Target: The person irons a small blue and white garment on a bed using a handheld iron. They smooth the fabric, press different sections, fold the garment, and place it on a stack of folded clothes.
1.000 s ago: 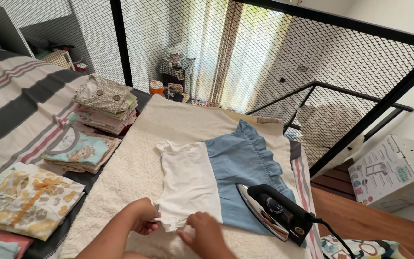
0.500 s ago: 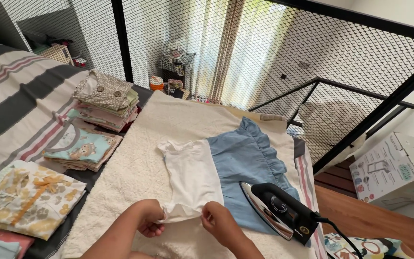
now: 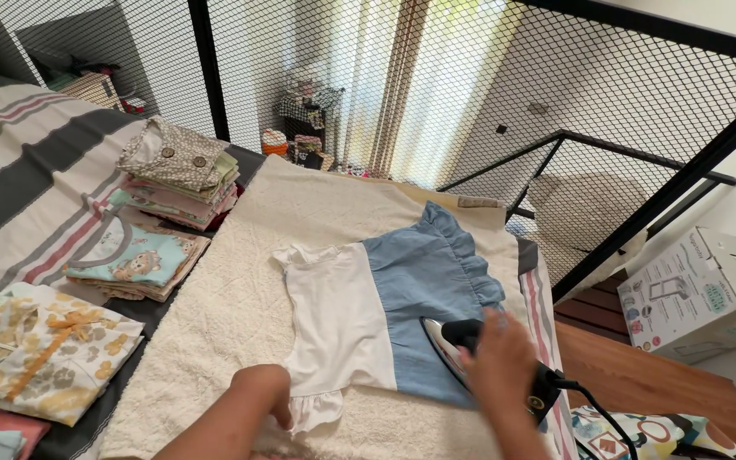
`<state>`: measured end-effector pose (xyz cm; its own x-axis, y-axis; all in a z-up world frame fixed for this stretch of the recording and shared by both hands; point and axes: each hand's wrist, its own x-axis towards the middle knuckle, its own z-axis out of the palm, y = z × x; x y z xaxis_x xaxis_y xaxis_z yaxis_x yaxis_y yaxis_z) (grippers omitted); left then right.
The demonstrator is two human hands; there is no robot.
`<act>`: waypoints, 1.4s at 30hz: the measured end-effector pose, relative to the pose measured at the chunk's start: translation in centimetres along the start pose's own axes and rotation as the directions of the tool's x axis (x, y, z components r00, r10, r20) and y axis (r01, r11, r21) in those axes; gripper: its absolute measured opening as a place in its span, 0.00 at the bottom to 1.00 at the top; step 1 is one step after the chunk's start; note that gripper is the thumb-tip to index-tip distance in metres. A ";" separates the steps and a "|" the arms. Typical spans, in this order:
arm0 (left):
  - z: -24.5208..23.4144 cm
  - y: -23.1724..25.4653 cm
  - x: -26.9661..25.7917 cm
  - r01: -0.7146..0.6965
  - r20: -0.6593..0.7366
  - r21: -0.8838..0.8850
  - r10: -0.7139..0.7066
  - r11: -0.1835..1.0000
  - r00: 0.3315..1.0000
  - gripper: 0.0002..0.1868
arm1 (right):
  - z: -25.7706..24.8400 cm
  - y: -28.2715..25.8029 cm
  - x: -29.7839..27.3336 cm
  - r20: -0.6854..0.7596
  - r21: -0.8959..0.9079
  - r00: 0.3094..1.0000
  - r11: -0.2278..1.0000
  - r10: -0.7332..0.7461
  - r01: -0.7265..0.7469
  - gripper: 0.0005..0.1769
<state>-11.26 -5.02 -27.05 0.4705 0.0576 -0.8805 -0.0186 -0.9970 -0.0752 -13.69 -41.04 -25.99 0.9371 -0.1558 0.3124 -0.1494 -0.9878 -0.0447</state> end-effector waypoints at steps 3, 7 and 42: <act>-0.5 2.5 -1.8 0.088 -0.151 0.016 -0.084 0.996 0.985 0.47 | -2.8 3.8 2.5 0.386 -0.151 0.898 0.975 0.211 -0.164 0.33; 0.9 6.6 0.7 -0.369 -0.787 -0.041 0.198 0.929 0.585 0.29 | -2.8 5.1 4.0 0.565 0.011 0.824 0.998 0.048 -0.065 0.12; 0.5 6.9 -3.0 -0.064 -0.290 0.187 0.118 0.980 0.950 0.54 | 0.3 6.5 6.9 0.460 -0.154 0.883 0.988 0.091 -0.021 0.11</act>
<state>-13.25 -12.00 -25.20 0.7003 -0.0775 -0.7097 -0.2132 -0.9714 -0.1043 -8.14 -48.56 -24.39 0.9594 -0.2294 -0.1642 -0.2159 -0.9717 0.0959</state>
